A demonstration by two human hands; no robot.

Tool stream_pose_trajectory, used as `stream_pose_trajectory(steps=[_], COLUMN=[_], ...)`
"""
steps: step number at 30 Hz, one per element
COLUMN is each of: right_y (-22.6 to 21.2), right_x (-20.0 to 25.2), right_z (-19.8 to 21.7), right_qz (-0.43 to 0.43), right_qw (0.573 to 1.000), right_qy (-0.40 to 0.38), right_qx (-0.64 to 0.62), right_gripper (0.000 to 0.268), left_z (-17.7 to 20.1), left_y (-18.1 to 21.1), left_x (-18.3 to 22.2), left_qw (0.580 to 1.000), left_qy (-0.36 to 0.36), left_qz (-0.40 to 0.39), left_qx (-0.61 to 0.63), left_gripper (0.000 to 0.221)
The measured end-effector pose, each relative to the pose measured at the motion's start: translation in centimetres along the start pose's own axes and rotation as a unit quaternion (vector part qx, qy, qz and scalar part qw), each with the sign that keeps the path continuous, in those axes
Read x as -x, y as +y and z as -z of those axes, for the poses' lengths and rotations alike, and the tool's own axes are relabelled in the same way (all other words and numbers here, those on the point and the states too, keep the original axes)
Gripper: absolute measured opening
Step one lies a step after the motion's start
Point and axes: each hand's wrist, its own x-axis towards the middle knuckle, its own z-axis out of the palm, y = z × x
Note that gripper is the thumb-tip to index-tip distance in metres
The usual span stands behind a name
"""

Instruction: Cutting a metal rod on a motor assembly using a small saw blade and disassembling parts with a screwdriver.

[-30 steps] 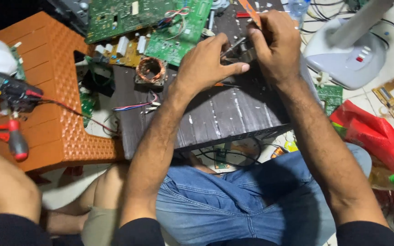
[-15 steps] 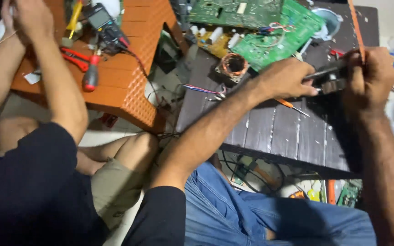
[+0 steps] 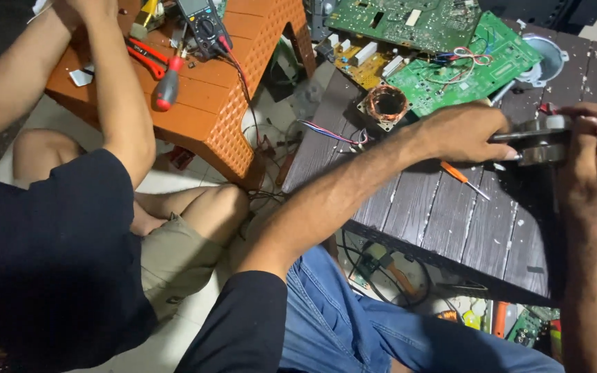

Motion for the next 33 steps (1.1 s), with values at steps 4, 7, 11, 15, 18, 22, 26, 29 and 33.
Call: stream_pose_trajectory(steps=[4, 7, 11, 15, 18, 22, 26, 29, 33], right_y=[-0.6, -1.2, -3.8, -7.4, -5.0, -4.1, -1.8, -2.2, -3.5], right_x=[-0.3, -0.4, -0.9, -1.4, -0.5, -0.8, -0.9, -1.0, -2.0], right_z=[0.3, 0.5, 0.6, -0.4, -1.4, -1.7, -1.3, -0.7, -0.4], right_qz=[0.010, 0.007, 0.048, -0.054, -0.095, -0.030, 0.071, 0.085, 0.080], right_qw=[0.998, 0.996, 0.996, 0.997, 0.993, 0.999, 0.989, 0.986, 0.986], right_qy=[0.001, -0.006, 0.003, -0.039, -0.051, -0.024, 0.034, 0.044, 0.055], right_qx=[0.067, 0.088, 0.071, -0.042, -0.045, -0.014, 0.126, 0.139, 0.136], right_gripper=[0.032, 0.030, 0.029, 0.043, 0.029, 0.036, 0.022, 0.022, 0.023], left_z=[0.7, 0.1, -0.8, -1.3, -1.8, -1.4, 1.1, 1.0, 0.9], left_y=[1.4, 1.2, 0.3, 0.2, -0.3, -0.3, 2.1, 1.8, 2.6], left_x=[1.0, 0.5, -0.2, 0.3, -0.3, -0.1, 1.2, 0.9, 0.8], left_qw=[0.999, 0.998, 0.998, 0.998, 0.995, 0.999, 0.998, 0.999, 0.996], left_qy=[-0.032, -0.047, -0.042, 0.037, 0.088, 0.031, 0.040, 0.007, -0.019], left_qz=[0.010, 0.024, 0.044, -0.011, -0.037, -0.005, 0.031, 0.042, 0.083], left_qx=[-0.011, -0.028, -0.025, -0.059, -0.031, -0.027, -0.032, 0.020, -0.036], left_gripper=[0.024, 0.017, 0.013, 0.022, 0.011, 0.012, 0.051, 0.055, 0.039])
